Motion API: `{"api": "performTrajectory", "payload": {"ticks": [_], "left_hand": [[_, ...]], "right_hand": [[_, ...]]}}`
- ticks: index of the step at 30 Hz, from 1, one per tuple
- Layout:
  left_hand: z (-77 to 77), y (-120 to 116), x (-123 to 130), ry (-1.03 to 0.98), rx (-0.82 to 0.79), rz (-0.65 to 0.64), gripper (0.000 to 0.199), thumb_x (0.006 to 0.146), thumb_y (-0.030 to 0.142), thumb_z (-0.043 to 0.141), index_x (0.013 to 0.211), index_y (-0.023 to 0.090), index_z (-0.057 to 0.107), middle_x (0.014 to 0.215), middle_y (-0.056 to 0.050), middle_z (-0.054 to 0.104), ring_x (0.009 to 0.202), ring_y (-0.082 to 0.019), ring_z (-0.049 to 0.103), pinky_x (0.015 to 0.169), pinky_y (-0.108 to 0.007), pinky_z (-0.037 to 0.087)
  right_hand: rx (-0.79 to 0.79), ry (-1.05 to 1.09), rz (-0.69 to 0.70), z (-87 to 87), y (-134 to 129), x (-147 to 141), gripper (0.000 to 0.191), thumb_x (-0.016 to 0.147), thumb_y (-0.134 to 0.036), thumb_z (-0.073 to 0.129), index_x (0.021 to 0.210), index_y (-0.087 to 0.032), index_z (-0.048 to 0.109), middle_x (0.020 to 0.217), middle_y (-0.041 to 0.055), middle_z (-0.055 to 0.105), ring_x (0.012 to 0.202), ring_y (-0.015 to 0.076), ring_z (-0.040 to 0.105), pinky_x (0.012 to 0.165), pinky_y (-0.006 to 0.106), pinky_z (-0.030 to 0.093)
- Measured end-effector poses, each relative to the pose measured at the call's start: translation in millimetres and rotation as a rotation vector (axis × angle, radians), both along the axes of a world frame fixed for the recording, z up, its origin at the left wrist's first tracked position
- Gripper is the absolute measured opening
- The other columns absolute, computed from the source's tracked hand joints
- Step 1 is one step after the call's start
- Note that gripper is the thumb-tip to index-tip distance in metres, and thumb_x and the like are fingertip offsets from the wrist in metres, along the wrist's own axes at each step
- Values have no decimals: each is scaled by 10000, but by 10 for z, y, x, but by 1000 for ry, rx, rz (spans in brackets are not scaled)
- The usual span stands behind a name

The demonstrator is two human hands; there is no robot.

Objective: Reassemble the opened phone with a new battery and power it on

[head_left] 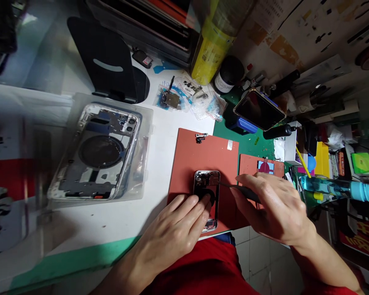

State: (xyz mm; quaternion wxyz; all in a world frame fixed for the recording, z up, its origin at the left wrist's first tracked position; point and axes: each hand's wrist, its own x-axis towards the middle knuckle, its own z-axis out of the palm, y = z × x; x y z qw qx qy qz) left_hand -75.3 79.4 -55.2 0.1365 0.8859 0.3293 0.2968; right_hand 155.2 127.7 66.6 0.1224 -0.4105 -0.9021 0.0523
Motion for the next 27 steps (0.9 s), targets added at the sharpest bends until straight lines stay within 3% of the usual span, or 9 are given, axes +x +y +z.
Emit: {"api": "performTrajectory", "payload": {"ticks": [4,8,11,20,24,27], "left_hand": [[5,6,-8,16,47,11,314,1029,35,511,1208,112,756,1247,-91,806,1020,-252,681,866,-404,505],[-7,1,-17,9,61,-2,318,1023,26,517,1222,92,756,1279,-104,799,1027,-272,681,850,-418,499],[-7,2,-30,4,52,-19,301,1011,42,567,1242,100,751,1328,-117,780,1027,-287,683,845,-432,499],[-9,15,-46,-62,38,-6,287,986,35,601,1236,56,739,1271,-153,795,956,-295,685,829,-450,509],[-15,0,-60,-76,31,10,322,964,9,602,1255,68,727,1204,-141,810,960,-290,716,843,-454,529],[-2,-14,-54,-172,-16,106,351,961,8,633,1300,71,696,1149,-143,809,938,-279,728,827,-450,546]], "right_hand": [[74,156,-297,-54,-17,118,288,962,-140,739,1226,-220,656,946,41,776,732,182,742,641,318,617],[106,344,-578,-351,72,237,187,969,-258,766,1132,-231,679,955,35,768,784,186,763,700,316,646],[84,439,-699,-558,125,277,209,972,-367,771,1090,-224,675,964,38,765,794,183,761,718,319,644],[64,537,-791,-697,140,297,255,945,-382,791,1098,-219,670,948,28,749,741,142,723,669,274,594],[42,604,-802,-659,109,295,247,931,-366,815,1080,-219,685,964,27,745,761,144,723,689,277,602],[-55,732,-821,-575,-3,239,211,925,-335,830,1045,-220,700,871,4,726,677,130,685,629,253,588]]}}
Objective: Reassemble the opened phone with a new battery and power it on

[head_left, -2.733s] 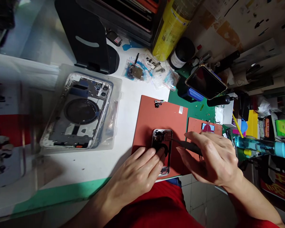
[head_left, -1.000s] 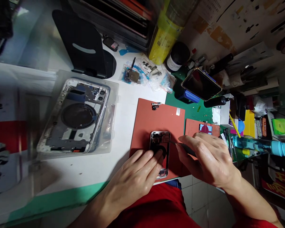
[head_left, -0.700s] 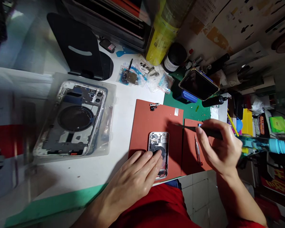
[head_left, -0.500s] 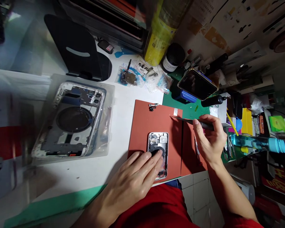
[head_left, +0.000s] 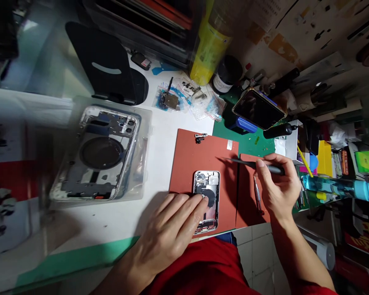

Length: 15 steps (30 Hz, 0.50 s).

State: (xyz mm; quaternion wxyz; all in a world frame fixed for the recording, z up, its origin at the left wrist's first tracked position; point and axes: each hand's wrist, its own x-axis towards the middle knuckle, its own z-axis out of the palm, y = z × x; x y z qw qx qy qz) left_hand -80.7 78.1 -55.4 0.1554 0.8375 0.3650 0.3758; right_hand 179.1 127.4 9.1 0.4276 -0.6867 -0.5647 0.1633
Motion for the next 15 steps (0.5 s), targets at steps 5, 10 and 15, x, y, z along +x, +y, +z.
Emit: {"api": "performTrajectory", "payload": {"ticks": [5,10,15], "left_hand": [[59,18,32,-126,-101,182,291,947,18,726,1227,94,697,1004,-101,789,892,-232,706,842,-410,563],[109,66,39,-127,-135,165,143,997,83,706,1133,120,684,941,-62,764,849,-198,670,814,-376,540],[106,74,45,-136,-128,148,122,985,67,716,1077,135,674,898,-44,745,812,-190,656,802,-372,510]], "right_hand": [[-237,289,100,86,-277,-125,151,948,-312,814,988,-205,715,687,-31,640,484,103,575,415,200,458],[-347,431,100,22,-401,-182,166,942,-325,822,993,-200,724,637,-44,612,449,85,509,394,183,432],[-372,463,78,-19,-403,-182,178,934,-337,830,984,-201,727,635,-43,609,461,89,522,422,190,451]]}}
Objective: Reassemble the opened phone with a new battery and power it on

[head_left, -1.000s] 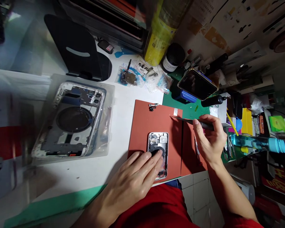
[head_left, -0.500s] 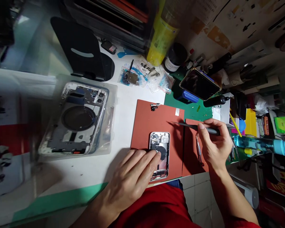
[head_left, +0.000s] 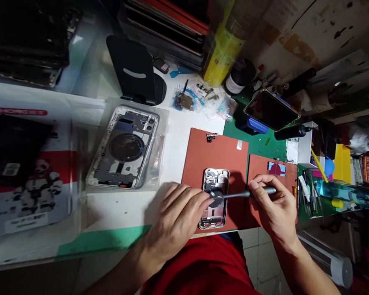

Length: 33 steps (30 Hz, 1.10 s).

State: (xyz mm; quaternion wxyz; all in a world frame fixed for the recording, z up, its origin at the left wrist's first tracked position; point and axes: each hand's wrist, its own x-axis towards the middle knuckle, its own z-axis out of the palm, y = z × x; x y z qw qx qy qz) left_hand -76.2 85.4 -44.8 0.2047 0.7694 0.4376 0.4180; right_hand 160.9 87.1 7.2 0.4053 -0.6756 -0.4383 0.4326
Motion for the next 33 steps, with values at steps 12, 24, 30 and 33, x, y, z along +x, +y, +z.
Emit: {"api": "performTrajectory", "payload": {"ticks": [12,24,30,33], "left_hand": [[-18,-5,-11,-10,-21,-19,152,951,21,734,1043,126,675,874,-39,722,788,-186,635,781,-368,481],[-23,-9,-3,25,-7,-18,137,955,22,725,1041,119,681,865,-47,724,776,-195,632,769,-375,480],[-27,-10,-2,39,1,-24,162,946,0,724,1052,116,682,874,-51,736,782,-199,643,767,-379,480],[-29,-8,5,47,7,-24,155,952,8,721,1054,117,680,874,-51,739,779,-200,642,763,-380,478]], "right_hand": [[71,-127,8,52,-9,-51,153,932,-317,834,957,-207,731,667,-31,653,506,98,608,460,180,502],[268,-414,193,191,-73,-53,145,940,-175,795,1043,-234,712,747,-39,702,549,79,585,488,177,495],[366,-501,290,242,-76,-53,188,936,-120,775,1069,-218,684,785,-37,702,590,84,619,525,180,533],[393,-540,323,261,-78,-45,191,937,-119,773,1080,-210,684,822,-27,712,635,90,651,569,184,555]]}}
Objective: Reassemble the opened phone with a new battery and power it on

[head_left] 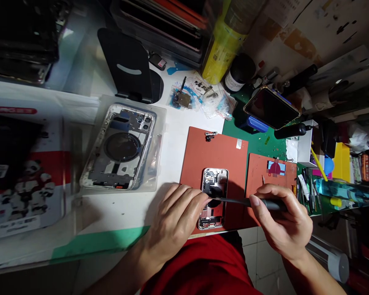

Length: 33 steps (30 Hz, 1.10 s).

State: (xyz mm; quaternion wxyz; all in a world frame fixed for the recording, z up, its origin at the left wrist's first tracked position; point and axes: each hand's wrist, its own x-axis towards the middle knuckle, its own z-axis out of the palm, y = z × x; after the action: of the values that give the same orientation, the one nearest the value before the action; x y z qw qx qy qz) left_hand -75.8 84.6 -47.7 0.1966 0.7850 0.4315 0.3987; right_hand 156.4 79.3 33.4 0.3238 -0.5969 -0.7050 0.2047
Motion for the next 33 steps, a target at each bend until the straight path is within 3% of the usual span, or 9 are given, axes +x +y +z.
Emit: {"api": "performTrajectory", "payload": {"ticks": [13,19,22,26,33], "left_hand": [[6,10,-10,5,3,-1,142,969,30,713,1065,129,680,874,-46,747,772,-202,653,761,-381,482],[-2,-9,-10,17,54,18,201,939,139,804,1101,71,706,930,-91,775,837,-238,682,813,-424,508],[-32,-37,-10,44,117,-56,263,931,157,815,1155,56,721,1021,-126,803,866,-262,696,811,-441,520],[-64,-49,-5,177,174,-223,232,993,94,678,1216,64,736,1213,-147,806,943,-277,708,822,-443,526],[-48,-32,12,214,193,-235,228,1047,99,570,1147,79,774,1165,-119,823,941,-272,694,816,-432,520]], "right_hand": [[-26,-12,25,18,2,32,198,942,-131,771,1096,-213,676,849,-20,718,659,98,665,584,194,565],[33,-76,3,45,14,86,207,934,-123,777,1098,-207,682,834,-18,724,642,104,675,572,202,569],[154,-213,7,63,53,131,251,918,-110,790,1124,-205,683,851,-15,752,628,110,695,568,212,578],[295,-399,70,70,161,122,278,920,-145,802,1157,-214,674,849,-9,782,627,133,727,591,241,606],[275,-461,145,64,275,37,231,965,-154,747,1153,-247,650,798,-22,767,612,135,710,604,246,604]]}}
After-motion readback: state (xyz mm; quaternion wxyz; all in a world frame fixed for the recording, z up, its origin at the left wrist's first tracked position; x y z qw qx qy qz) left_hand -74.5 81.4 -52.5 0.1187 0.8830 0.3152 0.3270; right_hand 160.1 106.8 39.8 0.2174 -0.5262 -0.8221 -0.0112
